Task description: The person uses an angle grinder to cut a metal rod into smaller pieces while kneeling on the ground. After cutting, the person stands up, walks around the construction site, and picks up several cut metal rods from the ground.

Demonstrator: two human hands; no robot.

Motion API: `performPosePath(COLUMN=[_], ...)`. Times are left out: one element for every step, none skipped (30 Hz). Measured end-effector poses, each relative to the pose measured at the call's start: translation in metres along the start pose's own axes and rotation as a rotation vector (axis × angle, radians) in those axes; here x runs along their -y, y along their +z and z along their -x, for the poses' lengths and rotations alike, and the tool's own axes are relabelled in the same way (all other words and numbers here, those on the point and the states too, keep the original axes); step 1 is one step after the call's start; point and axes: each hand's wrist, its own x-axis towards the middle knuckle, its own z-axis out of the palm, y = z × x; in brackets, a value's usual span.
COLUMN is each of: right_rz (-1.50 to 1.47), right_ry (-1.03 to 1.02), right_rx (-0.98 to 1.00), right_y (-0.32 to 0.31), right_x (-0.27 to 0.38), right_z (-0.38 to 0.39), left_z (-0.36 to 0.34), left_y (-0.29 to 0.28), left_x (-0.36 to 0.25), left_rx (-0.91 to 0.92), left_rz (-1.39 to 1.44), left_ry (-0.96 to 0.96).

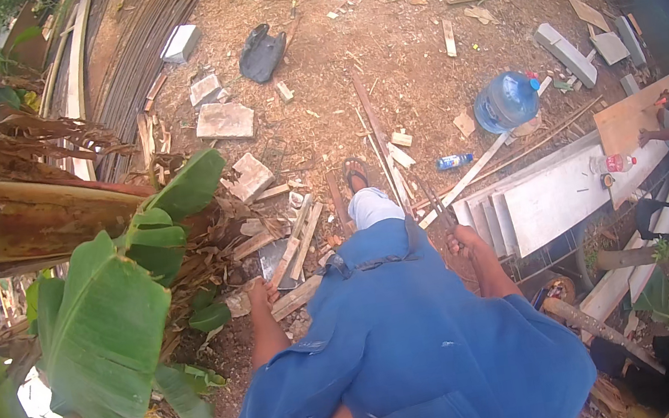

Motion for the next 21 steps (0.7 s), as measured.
performPosePath(right_rz=[0.007,0.009,0.013,-0.086,-0.076,-0.142,-0.216,-0.193,-0.176,-0.17,-0.133,-0.067,0.006,0.083,0.092,0.037,-0.03,-0.102,-0.191,-0.22,-0.226], right_ry=[0.021,0.04,0.011,0.049,0.044,0.076,0.039,-0.023,-0.072,-0.106,-0.095,-0.136,-0.166,-0.195,-0.224,-0.23,-0.232,-0.238,-0.222,-0.239,-0.242], right_rx=[0.002,0.009,0.031,0.066,0.069,0.199,0.205,0.199,0.204,0.23,0.161,0.146,0.127,0.088,0.105,0.133,0.155,0.167,0.161,0.179,0.185], right_y=[0.016,0.034,0.054,0.073,0.089,0.104,0.123,0.141,0.157,0.169,0.185,0.197,0.21,0.225,0.241,0.261,0.279,0.296,0.317,0.339,0.359], right_x=[0.043,0.089,0.133,0.178,0.218,0.256,0.289,0.328,0.359,0.38,0.409,0.435,0.462,0.486,0.511,0.537,0.558,0.579,0.602,0.627,0.653], right_z=[-0.02,-0.038,-0.052,-0.062,-0.069,-0.073,-0.074,-0.076,-0.078,-0.079,-0.086,-0.092,-0.099,-0.108,-0.117,-0.127,-0.135,-0.142,-0.149,-0.157,-0.164], left_z=[-0.005,-0.007,-0.005,0.001,0.006,0.01,0.01,0.003,-0.003,-0.009,-0.022,-0.037,-0.051,-0.063,-0.078,-0.092,-0.104,-0.113,-0.125,-0.136,-0.143], left_y=[0.018,0.036,0.056,0.071,0.081,0.092,0.107,0.126,0.139,0.148,0.162,0.177,0.193,0.208,0.222,0.235,0.256,0.276,0.293,0.311,0.333], left_x=[-0.012,-0.028,-0.042,-0.054,-0.067,-0.077,-0.093,-0.112,-0.126,-0.14,-0.161,-0.183,-0.207,-0.234,-0.272,-0.315,-0.358,-0.403,-0.46,-0.519,-0.573], left_rx=[-0.006,-0.042,-0.063,-0.067,-0.014,0.02,0.054,0.085,0.067,0.057,0.078,0.184,0.233,0.282,0.208,0.242,0.135,0.064,0.113,0.109,0.089], left_rz=[0.034,0.046,0.089,0.108,0.112,0.117,0.099,0.1,0.079,0.051,0.056,0.032,0.004,-0.02,-0.146,-0.136,-0.164,-0.183,-0.186,-0.22,-0.245], left_ry=[0.011,-0.021,-0.038,-0.078,-0.1,-0.167,-0.174,-0.143,-0.147,-0.138,-0.225,-0.25,-0.289,-0.322,-0.284,-0.234,-0.215,-0.164,-0.179,-0.141,-0.137])
